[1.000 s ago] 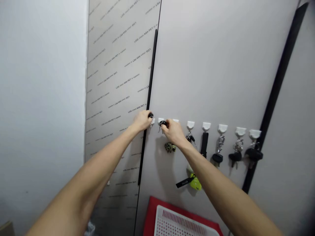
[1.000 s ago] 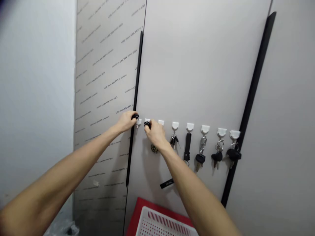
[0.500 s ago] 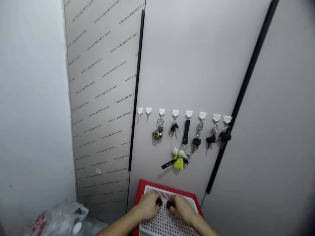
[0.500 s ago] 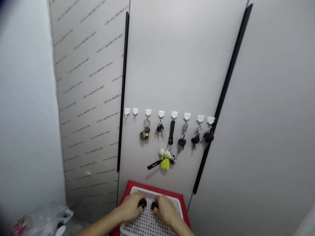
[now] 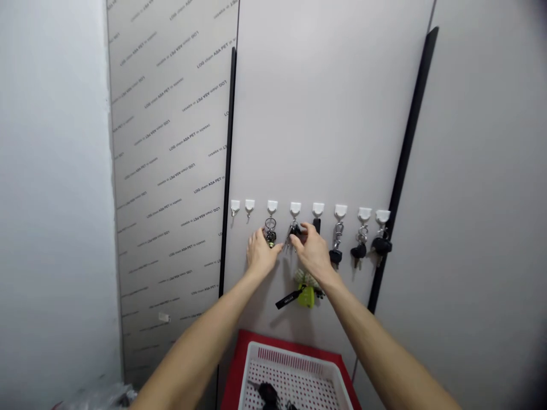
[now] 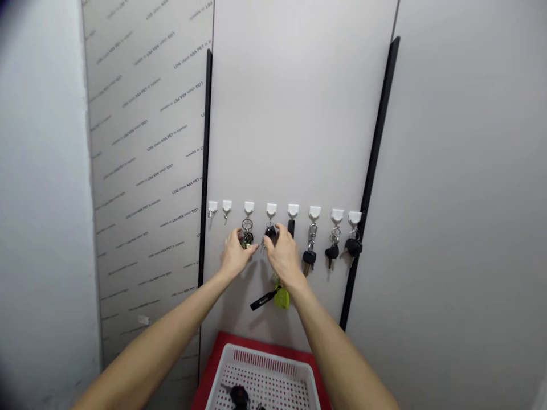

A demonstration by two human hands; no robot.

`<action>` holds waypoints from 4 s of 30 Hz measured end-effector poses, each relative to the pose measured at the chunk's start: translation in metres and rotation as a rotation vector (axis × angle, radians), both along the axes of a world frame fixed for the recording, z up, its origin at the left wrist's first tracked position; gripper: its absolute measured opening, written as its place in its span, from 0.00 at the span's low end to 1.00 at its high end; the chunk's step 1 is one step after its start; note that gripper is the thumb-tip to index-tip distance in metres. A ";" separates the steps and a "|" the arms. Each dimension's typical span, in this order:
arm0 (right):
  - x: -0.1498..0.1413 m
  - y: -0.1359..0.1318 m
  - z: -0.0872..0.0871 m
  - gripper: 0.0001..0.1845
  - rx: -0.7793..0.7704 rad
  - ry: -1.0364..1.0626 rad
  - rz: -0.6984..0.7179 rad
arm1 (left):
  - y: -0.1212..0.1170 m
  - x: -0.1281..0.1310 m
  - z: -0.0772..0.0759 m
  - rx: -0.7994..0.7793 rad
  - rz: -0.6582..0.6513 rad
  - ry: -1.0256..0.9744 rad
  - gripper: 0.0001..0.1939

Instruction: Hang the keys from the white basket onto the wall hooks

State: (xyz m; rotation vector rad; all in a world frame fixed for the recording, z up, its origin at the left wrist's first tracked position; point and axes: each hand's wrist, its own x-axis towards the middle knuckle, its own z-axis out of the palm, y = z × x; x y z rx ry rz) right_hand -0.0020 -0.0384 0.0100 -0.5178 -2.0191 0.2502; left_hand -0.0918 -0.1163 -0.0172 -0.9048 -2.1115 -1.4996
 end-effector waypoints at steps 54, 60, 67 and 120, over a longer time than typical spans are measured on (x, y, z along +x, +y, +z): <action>0.004 0.011 0.092 0.13 0.263 -0.226 -0.034 | 0.014 -0.004 0.096 -0.123 -0.506 -0.112 0.09; 0.006 0.032 0.081 0.11 -0.140 -0.443 0.097 | 0.016 -0.005 0.100 -0.427 -0.446 -0.027 0.09; -0.006 0.015 0.097 0.12 0.130 -0.175 0.097 | 0.017 -0.011 0.123 -0.267 -0.403 -0.025 0.08; 0.074 0.037 0.009 0.10 -0.013 -0.193 0.016 | 0.051 0.073 0.041 0.189 -0.887 -0.359 0.09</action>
